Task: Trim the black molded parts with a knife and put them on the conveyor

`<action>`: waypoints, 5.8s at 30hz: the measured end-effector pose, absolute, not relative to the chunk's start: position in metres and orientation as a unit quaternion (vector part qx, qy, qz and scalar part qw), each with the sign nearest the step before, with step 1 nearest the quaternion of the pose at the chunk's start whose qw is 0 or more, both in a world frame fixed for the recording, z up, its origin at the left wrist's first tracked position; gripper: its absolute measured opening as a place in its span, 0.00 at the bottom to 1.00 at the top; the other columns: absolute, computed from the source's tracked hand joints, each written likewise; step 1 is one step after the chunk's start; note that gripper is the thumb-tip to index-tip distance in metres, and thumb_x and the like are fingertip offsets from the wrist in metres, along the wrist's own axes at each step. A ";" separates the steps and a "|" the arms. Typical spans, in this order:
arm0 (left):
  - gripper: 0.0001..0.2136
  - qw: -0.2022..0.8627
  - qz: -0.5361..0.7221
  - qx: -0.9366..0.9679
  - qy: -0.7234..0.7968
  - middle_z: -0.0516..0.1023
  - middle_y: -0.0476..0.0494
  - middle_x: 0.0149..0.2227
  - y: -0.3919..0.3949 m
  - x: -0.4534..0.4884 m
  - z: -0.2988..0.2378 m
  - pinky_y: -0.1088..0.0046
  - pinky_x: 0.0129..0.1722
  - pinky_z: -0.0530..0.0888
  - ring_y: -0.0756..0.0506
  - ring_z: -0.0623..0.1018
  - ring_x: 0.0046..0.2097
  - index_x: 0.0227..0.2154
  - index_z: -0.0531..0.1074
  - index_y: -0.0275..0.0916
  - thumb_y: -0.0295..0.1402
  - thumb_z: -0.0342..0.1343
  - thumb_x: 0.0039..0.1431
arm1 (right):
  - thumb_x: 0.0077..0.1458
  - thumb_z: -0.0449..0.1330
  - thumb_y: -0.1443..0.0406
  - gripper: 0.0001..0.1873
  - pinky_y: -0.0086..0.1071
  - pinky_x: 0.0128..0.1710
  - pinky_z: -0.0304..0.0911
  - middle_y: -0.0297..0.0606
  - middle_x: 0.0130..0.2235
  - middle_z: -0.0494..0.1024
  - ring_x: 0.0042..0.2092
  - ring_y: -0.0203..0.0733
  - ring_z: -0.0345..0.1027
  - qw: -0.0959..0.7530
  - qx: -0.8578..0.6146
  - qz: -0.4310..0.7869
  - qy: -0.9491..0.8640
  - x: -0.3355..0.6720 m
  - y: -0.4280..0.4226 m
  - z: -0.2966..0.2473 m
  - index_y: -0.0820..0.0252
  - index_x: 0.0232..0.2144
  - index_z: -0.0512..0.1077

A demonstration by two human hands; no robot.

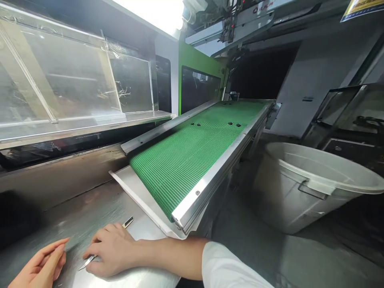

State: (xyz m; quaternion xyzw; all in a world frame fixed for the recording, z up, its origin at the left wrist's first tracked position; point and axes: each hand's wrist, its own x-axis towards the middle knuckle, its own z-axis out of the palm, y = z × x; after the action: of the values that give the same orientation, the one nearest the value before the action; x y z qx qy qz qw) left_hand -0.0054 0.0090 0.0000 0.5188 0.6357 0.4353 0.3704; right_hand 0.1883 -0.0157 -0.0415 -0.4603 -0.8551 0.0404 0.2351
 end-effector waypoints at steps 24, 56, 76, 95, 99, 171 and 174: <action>0.35 0.406 0.465 0.492 0.614 0.71 0.51 0.22 0.003 0.004 0.010 0.71 0.24 0.62 0.48 0.66 0.24 0.42 0.78 0.38 0.60 0.62 0.35 | 0.65 0.68 0.54 0.14 0.42 0.57 0.62 0.34 0.53 0.74 0.55 0.45 0.64 0.241 -0.454 0.051 -0.856 0.190 -0.021 -0.033 0.52 0.49 0.77; 0.35 0.405 0.470 0.504 0.600 0.72 0.51 0.24 0.009 -0.003 -0.003 0.72 0.24 0.65 0.49 0.67 0.25 0.43 0.78 0.37 0.61 0.63 0.40 | 0.65 0.69 0.56 0.13 0.42 0.55 0.61 0.34 0.53 0.74 0.56 0.45 0.64 0.257 -0.447 0.056 -0.855 0.190 -0.021 -0.032 0.54 0.48 0.77; 0.33 0.408 0.483 0.499 0.593 0.70 0.52 0.22 0.006 0.002 0.003 0.72 0.23 0.64 0.49 0.66 0.24 0.41 0.77 0.37 0.59 0.63 0.38 | 0.66 0.68 0.55 0.13 0.41 0.55 0.60 0.34 0.53 0.75 0.56 0.46 0.64 0.250 -0.449 0.045 -0.857 0.190 -0.021 -0.034 0.52 0.49 0.77; 0.33 0.401 0.475 0.505 0.598 0.71 0.52 0.23 0.005 0.001 0.003 0.71 0.24 0.65 0.49 0.66 0.24 0.42 0.78 0.38 0.60 0.63 0.40 | 0.65 0.69 0.56 0.13 0.41 0.55 0.59 0.34 0.53 0.74 0.57 0.45 0.63 0.252 -0.452 0.054 -0.854 0.190 -0.021 -0.034 0.52 0.49 0.77; 0.33 0.402 0.477 0.503 0.598 0.70 0.52 0.23 0.005 0.002 0.004 0.71 0.24 0.65 0.49 0.66 0.24 0.42 0.78 0.38 0.60 0.63 0.39 | 0.65 0.69 0.56 0.13 0.41 0.55 0.59 0.34 0.53 0.74 0.57 0.45 0.63 0.252 -0.450 0.053 -0.855 0.190 -0.020 -0.035 0.53 0.49 0.78; 0.19 0.412 0.551 0.518 0.508 0.65 0.54 0.21 0.015 0.003 -0.017 0.73 0.25 0.58 0.51 0.63 0.23 0.40 0.75 0.36 0.50 0.60 0.59 | 0.64 0.64 0.70 0.10 0.43 0.54 0.59 0.40 0.50 0.75 0.54 0.47 0.66 0.315 -0.416 0.104 -0.846 0.194 -0.023 -0.026 0.55 0.47 0.77; 0.17 0.419 0.562 0.502 0.507 0.65 0.54 0.21 0.016 0.004 -0.020 0.74 0.26 0.58 0.51 0.63 0.24 0.39 0.76 0.36 0.47 0.60 0.59 | 0.65 0.62 0.69 0.10 0.42 0.53 0.61 0.41 0.51 0.75 0.54 0.48 0.66 0.308 -0.406 0.097 -0.855 0.196 -0.023 -0.027 0.55 0.48 0.77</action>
State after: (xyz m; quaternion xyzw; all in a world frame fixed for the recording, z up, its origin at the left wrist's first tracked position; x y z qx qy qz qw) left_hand 0.0040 0.0161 -0.0201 0.5016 0.5069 0.5618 0.4193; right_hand 0.1957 -0.0227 -0.0269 -0.4064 -0.8549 0.0969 0.3076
